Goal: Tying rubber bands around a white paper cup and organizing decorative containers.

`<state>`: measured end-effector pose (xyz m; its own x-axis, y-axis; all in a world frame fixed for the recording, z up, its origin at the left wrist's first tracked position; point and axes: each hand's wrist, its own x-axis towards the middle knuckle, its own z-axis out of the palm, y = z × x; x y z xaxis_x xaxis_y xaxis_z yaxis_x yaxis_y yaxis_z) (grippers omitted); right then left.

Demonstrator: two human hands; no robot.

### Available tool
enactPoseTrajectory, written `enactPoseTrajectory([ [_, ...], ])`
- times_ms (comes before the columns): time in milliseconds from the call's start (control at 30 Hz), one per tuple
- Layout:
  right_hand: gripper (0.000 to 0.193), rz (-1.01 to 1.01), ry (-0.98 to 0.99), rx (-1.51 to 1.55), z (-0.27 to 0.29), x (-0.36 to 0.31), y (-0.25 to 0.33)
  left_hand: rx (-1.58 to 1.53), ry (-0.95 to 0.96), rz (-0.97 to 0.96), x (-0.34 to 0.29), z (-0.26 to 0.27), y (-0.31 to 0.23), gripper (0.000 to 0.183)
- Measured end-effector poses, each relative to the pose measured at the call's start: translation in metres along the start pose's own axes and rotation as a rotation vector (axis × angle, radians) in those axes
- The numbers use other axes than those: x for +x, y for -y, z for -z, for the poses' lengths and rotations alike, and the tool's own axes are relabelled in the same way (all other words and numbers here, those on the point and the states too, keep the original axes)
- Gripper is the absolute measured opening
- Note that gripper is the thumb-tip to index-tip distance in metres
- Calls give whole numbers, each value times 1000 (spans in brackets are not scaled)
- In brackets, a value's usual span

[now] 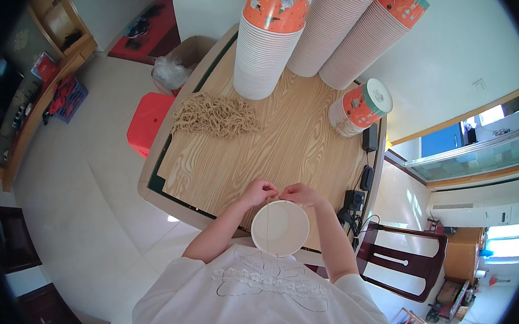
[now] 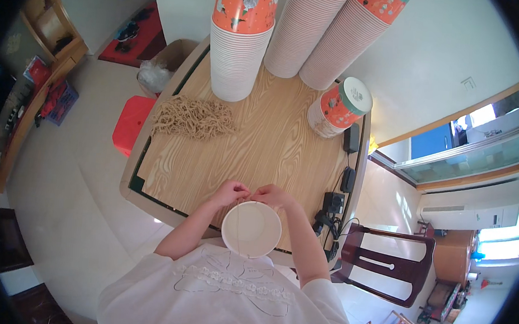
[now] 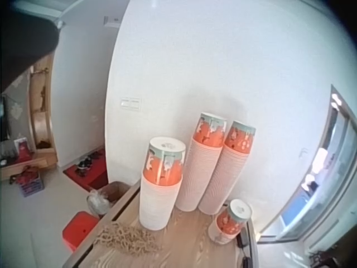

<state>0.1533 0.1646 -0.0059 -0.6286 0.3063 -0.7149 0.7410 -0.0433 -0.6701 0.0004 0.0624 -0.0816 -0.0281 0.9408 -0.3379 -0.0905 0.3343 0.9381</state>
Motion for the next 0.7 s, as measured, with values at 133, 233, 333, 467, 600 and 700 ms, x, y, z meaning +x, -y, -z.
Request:
enactPoseTrajectory([
  [133, 18, 15, 78, 59, 5, -1, -7, 36, -2, 27, -2, 0, -3, 8],
  [233, 18, 41, 40, 78, 6, -5, -7, 17, -6, 29, -3, 1, -3, 8],
  [333, 19, 92, -9, 101, 5, -14, 0, 1, -13, 35, -4, 4, -2, 7],
  [467, 20, 119, -36, 3, 5, -29, 11, 0, -30, 38, -6, 6, -6, 6],
  [600, 20, 176, -21, -59, 5, -36, 15, -15, -14, 51, -7, 7, -9, 5],
  [700, 27, 258, 13, -70, 4, -38, 17, -9, -19, 48, -7, 6, -9, 8],
])
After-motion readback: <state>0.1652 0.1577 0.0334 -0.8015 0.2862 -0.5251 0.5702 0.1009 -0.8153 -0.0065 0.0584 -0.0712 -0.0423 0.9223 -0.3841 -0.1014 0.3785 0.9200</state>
